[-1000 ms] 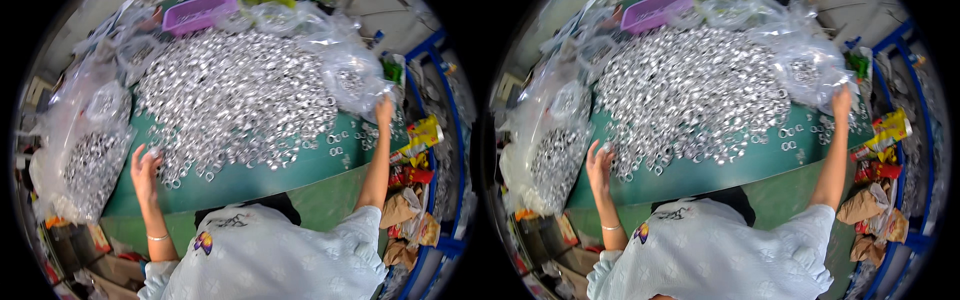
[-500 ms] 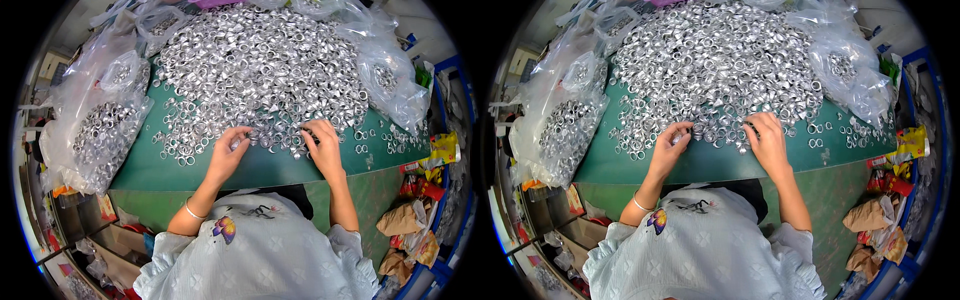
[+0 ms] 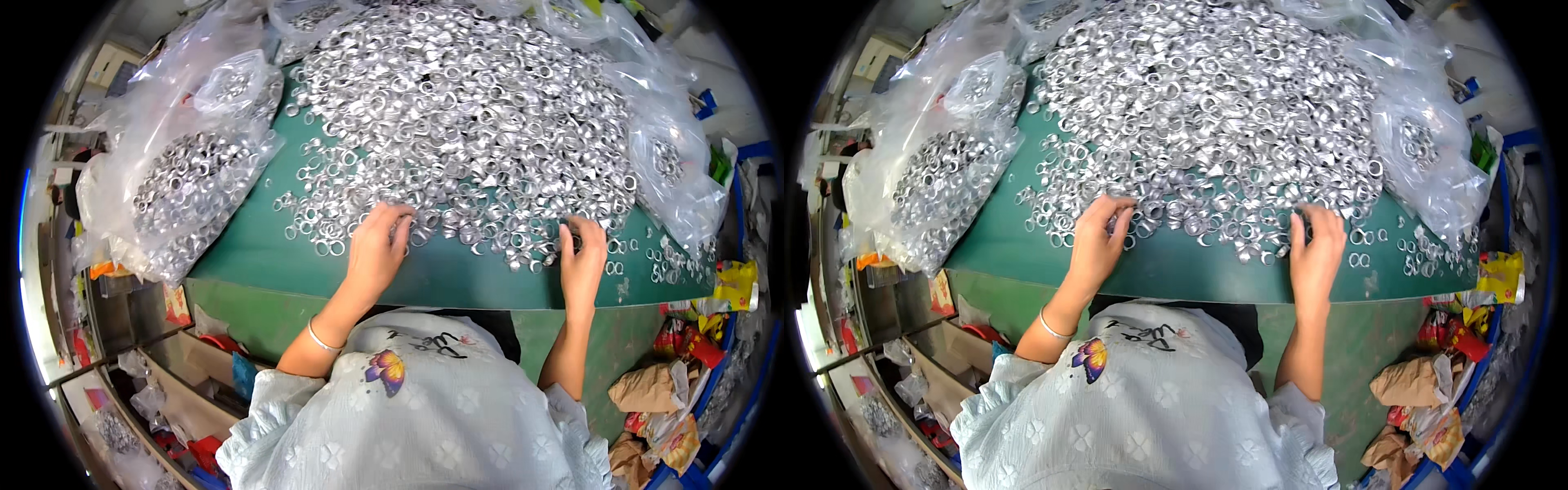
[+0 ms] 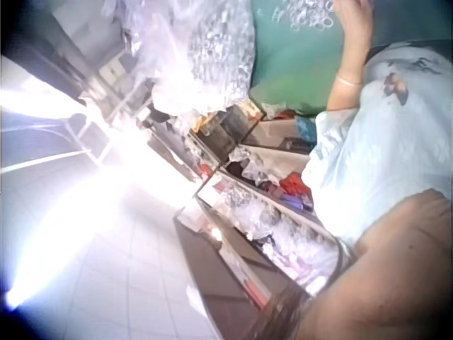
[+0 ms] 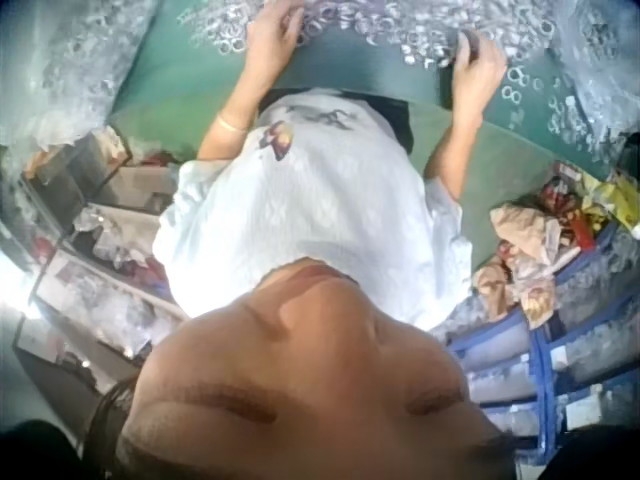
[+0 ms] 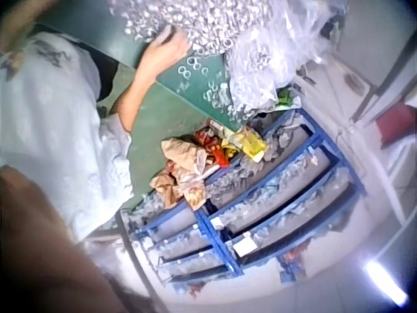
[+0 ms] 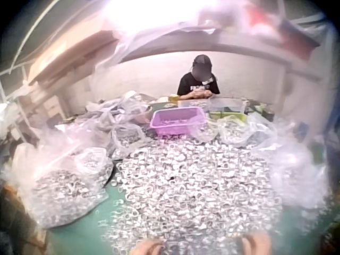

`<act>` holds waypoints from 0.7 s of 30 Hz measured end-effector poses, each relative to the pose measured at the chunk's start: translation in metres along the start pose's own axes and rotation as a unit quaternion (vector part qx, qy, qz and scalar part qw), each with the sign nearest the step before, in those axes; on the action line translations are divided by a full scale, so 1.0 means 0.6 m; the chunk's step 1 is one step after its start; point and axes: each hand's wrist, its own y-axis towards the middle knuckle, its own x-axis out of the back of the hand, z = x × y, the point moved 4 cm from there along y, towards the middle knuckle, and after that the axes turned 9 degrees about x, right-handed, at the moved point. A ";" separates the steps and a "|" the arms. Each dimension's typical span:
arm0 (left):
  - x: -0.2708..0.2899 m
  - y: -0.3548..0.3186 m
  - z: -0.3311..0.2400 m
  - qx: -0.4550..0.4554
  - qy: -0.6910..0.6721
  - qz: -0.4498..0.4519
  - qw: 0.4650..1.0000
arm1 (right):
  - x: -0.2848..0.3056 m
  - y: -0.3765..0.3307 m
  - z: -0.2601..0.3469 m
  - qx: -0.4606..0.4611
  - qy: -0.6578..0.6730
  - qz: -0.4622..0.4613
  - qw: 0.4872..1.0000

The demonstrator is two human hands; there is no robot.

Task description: The person sorts and organizes small metal eyelets from a large pile on a workspace, picking them up by hand and grouping them into smaller clusters.

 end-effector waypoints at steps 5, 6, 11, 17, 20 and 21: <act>-0.028 0.021 0.001 -0.073 0.041 0.024 0.996 | 0.036 0.007 -0.054 -0.087 0.001 0.021 0.996; -0.031 0.026 -0.008 -0.075 0.048 0.030 0.996 | 0.034 0.011 -0.050 -0.049 0.002 0.012 0.999; -0.067 0.055 -0.054 -0.146 0.062 0.039 0.986 | -0.024 0.047 -0.017 0.066 -0.063 -0.002 0.996; -0.092 0.085 -0.096 -0.170 0.079 0.065 0.980 | -0.023 0.015 -0.109 -0.095 0.375 -0.111 0.916; -0.118 0.116 -0.120 -0.189 0.080 0.043 0.978 | -0.015 0.002 -0.098 -0.239 0.729 -0.116 0.631; -0.131 0.128 -0.154 -0.247 0.090 0.034 0.964 | -0.017 0.006 -0.080 -0.320 0.793 -0.095 0.509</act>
